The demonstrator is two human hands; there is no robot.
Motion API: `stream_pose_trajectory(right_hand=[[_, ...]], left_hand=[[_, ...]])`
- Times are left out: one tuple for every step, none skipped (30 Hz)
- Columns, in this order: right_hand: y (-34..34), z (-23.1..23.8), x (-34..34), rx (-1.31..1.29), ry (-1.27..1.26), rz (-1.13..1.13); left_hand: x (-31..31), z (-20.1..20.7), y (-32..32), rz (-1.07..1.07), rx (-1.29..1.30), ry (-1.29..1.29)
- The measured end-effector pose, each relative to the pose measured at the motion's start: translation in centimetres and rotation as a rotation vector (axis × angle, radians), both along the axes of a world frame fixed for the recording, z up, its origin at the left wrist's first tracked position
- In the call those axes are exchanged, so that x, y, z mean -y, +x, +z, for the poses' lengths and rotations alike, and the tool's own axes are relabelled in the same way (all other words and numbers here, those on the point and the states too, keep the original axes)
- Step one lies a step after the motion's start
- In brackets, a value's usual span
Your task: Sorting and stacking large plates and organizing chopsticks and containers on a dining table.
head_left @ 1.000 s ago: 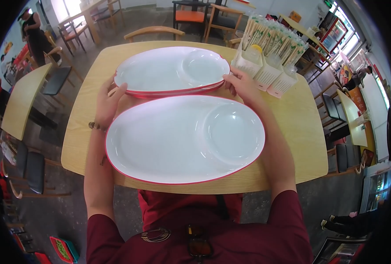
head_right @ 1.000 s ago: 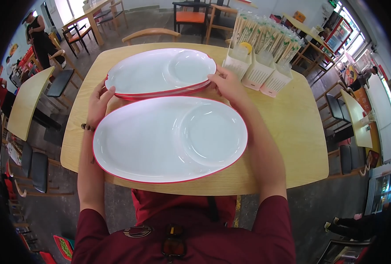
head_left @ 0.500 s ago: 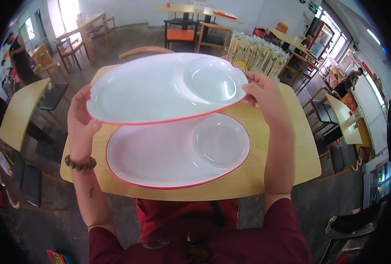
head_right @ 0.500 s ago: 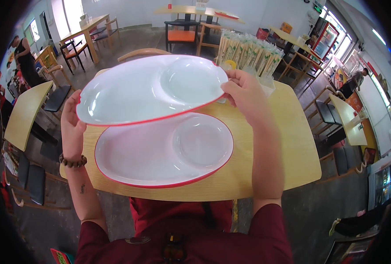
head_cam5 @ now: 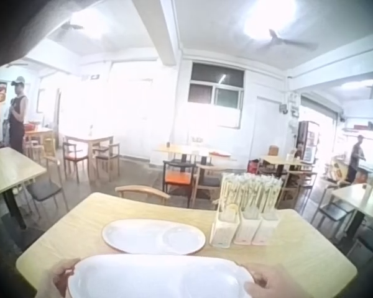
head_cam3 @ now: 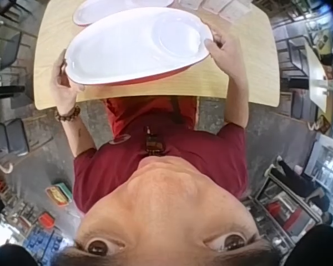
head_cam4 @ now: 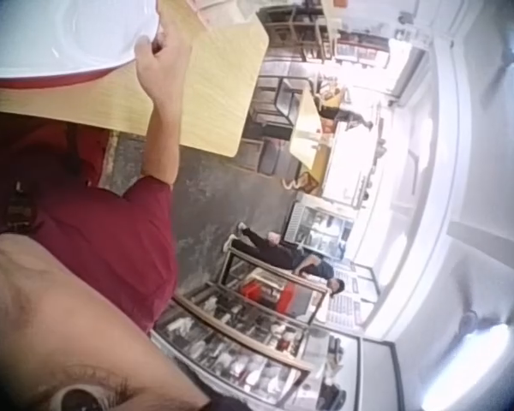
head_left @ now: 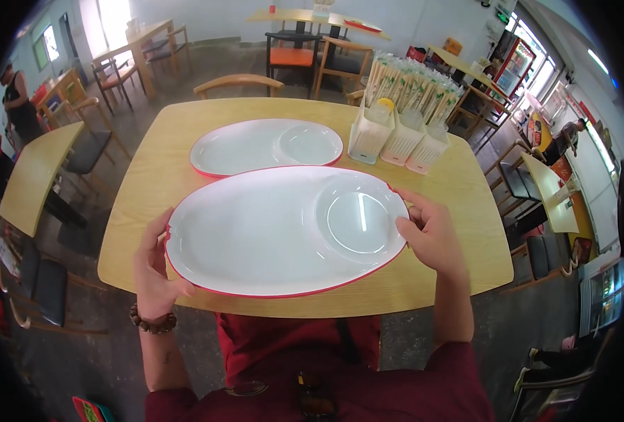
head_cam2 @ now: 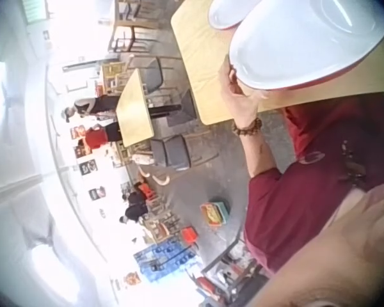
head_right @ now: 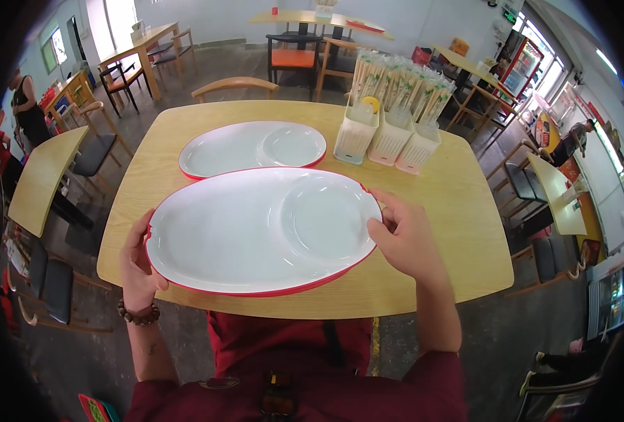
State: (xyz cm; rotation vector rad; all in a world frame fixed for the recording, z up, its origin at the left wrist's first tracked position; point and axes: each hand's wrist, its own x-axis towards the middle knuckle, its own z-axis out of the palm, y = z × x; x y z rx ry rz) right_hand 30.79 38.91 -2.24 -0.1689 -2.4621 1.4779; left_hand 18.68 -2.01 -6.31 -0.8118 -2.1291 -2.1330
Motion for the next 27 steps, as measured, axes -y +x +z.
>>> stream_pose_trajectory(right_hand=[[0.2, -0.2, 0.1, 0.0, 0.0, -0.001], [0.2, -0.4, 0.1, -0.005, 0.012, -0.009], [0.1, -0.6, 0.2, -0.01, 0.025, -0.017], [0.0, -0.7, 0.3, -0.012, 0.022, -0.011], [0.0, -0.7, 0.5, -0.02, 0.047, -0.01], [0.0, -0.8, 0.6, -0.028, 0.071, -0.009], [0.0, -1.0, 0.5, -0.027, 0.071, -0.007], [-0.1, -1.4, 0.3, -0.05, 0.088, -0.029], [-0.1, -1.6, 0.2, -0.073, 0.106, -0.051], [-0.1, -1.7, 0.2, -0.071, 0.105, -0.052], [-0.1, -1.8, 0.2, -0.072, 0.106, -0.061], [-0.1, -1.9, 0.2, -0.073, 0.106, -0.07], [-0.1, -1.9, 0.2, -0.069, 0.105, -0.071], [-0.2, -1.9, 0.2, -0.077, 0.13, -0.064], [-0.2, -1.9, 0.1, -0.085, 0.154, -0.057], [-0.4, -1.9, -0.1, -0.082, 0.153, -0.053], [-0.7, -1.7, -0.5, -0.045, 0.132, -0.024], [-1.1, -1.6, -0.9, -0.009, 0.11, 0.007], [-1.2, -1.3, -1.3, -0.006, 0.113, 0.001], [-1.5, -1.0, -1.7, 0.014, 0.127, 0.029], [-1.7, -0.7, -2.1, 0.034, 0.141, 0.057], [-2.1, -0.4, -2.5, 0.032, 0.136, 0.059], [-2.4, -0.3, -2.7, 0.085, 0.1, 0.076], [-2.8, -0.1, -2.9, 0.137, 0.064, 0.094], [-3.1, 0.4, -3.0, 0.138, 0.062, 0.096], [-3.4, 1.1, -3.1, 0.219, 0.089, 0.113], [-3.9, 1.6, -3.2, 0.301, 0.115, 0.13]], left_hand=[[0.0, -0.2, 0.0, -0.001, 0.0, 0.0], [0.0, -0.5, 0.1, -0.001, 0.013, 0.005], [0.1, -0.8, 0.1, -0.002, 0.026, 0.01], [0.2, -1.1, 0.0, 0.003, 0.024, 0.008], [0.4, -1.5, -0.1, 0.019, -0.012, 0.01], [0.6, -1.8, -0.3, 0.034, -0.047, 0.011], [0.6, -1.9, -0.4, 0.037, -0.046, 0.011], [0.5, -2.0, -0.6, 0.021, -0.044, -0.004], [0.5, -2.1, -0.7, 0.005, -0.042, -0.018], [0.4, -2.1, -0.6, 0.005, -0.039, -0.018], [0.2, -2.1, -0.5, 0.0, 0.003, 0.003], [0.1, -2.2, -0.3, -0.005, 0.046, 0.025], [0.0, -2.1, -0.3, -0.006, 0.05, 0.024], [0.0, -2.0, -0.2, -0.012, 0.074, 0.044], [0.1, -1.9, -0.2, -0.019, 0.098, 0.064], [0.2, -1.8, -0.2, -0.015, 0.101, 0.062], [0.2, -1.6, -0.2, -0.031, 0.11, 0.059], [0.3, -1.5, -0.3, -0.046, 0.118, 0.056], [0.2, -1.4, -0.4, -0.052, 0.121, 0.058], [0.2, -1.3, -0.6, -0.076, 0.126, 0.043], [0.1, -1.2, -0.7, -0.1, 0.13, 0.028], [0.2, -0.9, -0.7, -0.097, 0.129, 0.022], [0.2, -0.9, -0.8, -0.102, 0.12, -0.004], [0.3, -0.9, -0.8, -0.106, 0.111, -0.03], [0.5, -0.9, -0.7, -0.104, 0.111, -0.031], [0.6, -1.0, -0.6, -0.097, 0.105, -0.057], [0.8, -1.0, -0.6, -0.089, 0.099, -0.083]])
